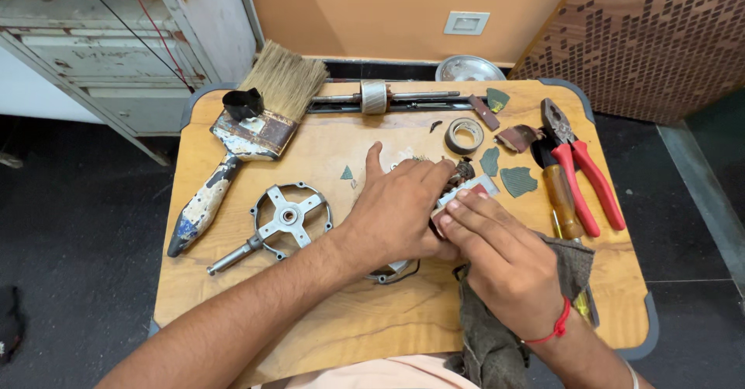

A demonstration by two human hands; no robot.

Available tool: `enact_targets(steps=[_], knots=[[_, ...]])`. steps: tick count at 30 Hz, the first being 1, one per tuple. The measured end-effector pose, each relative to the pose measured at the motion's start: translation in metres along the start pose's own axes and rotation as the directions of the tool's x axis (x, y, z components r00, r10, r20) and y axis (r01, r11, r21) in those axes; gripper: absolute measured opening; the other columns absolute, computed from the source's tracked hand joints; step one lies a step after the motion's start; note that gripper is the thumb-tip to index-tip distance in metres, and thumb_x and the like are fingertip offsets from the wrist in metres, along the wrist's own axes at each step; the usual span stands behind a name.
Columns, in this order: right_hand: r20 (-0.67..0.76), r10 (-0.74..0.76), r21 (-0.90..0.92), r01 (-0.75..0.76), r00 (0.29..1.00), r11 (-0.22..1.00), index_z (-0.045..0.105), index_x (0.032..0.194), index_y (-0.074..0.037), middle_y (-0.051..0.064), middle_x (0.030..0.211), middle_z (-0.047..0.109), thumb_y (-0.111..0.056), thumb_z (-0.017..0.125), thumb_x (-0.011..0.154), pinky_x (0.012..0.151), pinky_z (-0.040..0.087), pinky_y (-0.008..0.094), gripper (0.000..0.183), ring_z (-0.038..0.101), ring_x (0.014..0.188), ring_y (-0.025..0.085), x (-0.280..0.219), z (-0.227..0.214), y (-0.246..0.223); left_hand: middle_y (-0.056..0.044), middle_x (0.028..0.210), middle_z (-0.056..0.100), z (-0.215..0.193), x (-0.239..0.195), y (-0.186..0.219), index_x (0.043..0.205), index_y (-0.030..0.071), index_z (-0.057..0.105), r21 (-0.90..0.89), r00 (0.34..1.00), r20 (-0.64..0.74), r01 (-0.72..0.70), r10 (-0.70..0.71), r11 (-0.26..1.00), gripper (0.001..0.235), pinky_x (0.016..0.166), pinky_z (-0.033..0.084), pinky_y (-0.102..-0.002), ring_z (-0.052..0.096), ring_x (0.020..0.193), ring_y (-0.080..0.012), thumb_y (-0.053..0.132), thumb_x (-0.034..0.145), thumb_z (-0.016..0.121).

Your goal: The person cleans a fan motor component with a cloth and then uses a piece of sandpaper to scrub and smooth the metal surface of the stator.

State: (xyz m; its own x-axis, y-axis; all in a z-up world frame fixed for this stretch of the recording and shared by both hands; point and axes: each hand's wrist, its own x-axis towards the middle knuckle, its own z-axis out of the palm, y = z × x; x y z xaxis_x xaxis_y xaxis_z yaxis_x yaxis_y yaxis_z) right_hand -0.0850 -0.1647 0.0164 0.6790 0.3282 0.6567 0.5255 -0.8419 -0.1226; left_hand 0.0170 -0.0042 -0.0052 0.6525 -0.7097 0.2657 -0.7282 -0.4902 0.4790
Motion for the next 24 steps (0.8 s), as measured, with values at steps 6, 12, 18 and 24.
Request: enact_targets(steps=[6, 12, 18, 24], knots=[[-0.031, 0.122, -0.052, -0.123, 0.992, 0.991, 0.075, 0.107, 0.000, 0.014, 0.115, 0.075, 0.020, 0.062, 0.075, 0.107, 0.057, 0.039, 0.040, 0.071, 0.120, 0.030, -0.002, -0.004, 0.008, -0.013, 0.111, 0.068, 0.000, -0.003, -0.001, 0.129, 0.006, 0.055, 0.002, 1.000, -0.019, -0.017, 0.017, 1.000, 0.091, 0.106, 0.018, -0.081, 0.062, 0.116, -0.0319, 0.050, 0.056, 0.087], [-0.022, 0.075, -0.025, -0.076, 0.997, 0.997, 0.076, 0.103, 0.000, 0.014, 0.113, 0.075, 0.019, 0.062, 0.074, 0.106, 0.057, 0.040, 0.038, 0.072, 0.116, 0.029, -0.004, -0.003, 0.003, -0.013, 0.111, 0.068, -0.001, -0.002, -0.001, 0.130, 0.006, 0.054, 0.003, 1.000, -0.007, -0.010, 0.010, 1.000, 0.093, 0.106, 0.018, -0.081, 0.063, 0.115, -0.0323, 0.049, 0.054, 0.086], [-0.033, -0.015, -0.074, 0.013, 0.999, 0.997, 0.076, 0.104, 0.000, 0.014, 0.111, 0.075, 0.020, 0.061, 0.072, 0.106, 0.056, 0.041, 0.040, 0.071, 0.114, 0.030, -0.001, -0.002, 0.004, -0.013, 0.112, 0.068, 0.000, 0.000, 0.000, 0.130, 0.007, 0.055, 0.013, 1.000, -0.003, -0.007, 0.007, 1.000, 0.093, 0.106, 0.019, -0.081, 0.063, 0.114, -0.0320, 0.049, 0.053, 0.086], [-0.067, 0.062, -0.047, -0.066, 0.996, 0.997, 0.075, 0.105, 0.001, 0.014, 0.112, 0.074, 0.019, 0.062, 0.073, 0.106, 0.057, 0.041, 0.039, 0.072, 0.115, 0.031, -0.001, -0.002, 0.009, -0.013, 0.113, 0.068, -0.002, -0.005, -0.002, 0.129, 0.006, 0.055, 0.009, 1.000, -0.026, -0.004, 0.004, 1.000, 0.089, 0.107, 0.019, -0.081, 0.063, 0.115, -0.0322, 0.050, 0.057, 0.087]])
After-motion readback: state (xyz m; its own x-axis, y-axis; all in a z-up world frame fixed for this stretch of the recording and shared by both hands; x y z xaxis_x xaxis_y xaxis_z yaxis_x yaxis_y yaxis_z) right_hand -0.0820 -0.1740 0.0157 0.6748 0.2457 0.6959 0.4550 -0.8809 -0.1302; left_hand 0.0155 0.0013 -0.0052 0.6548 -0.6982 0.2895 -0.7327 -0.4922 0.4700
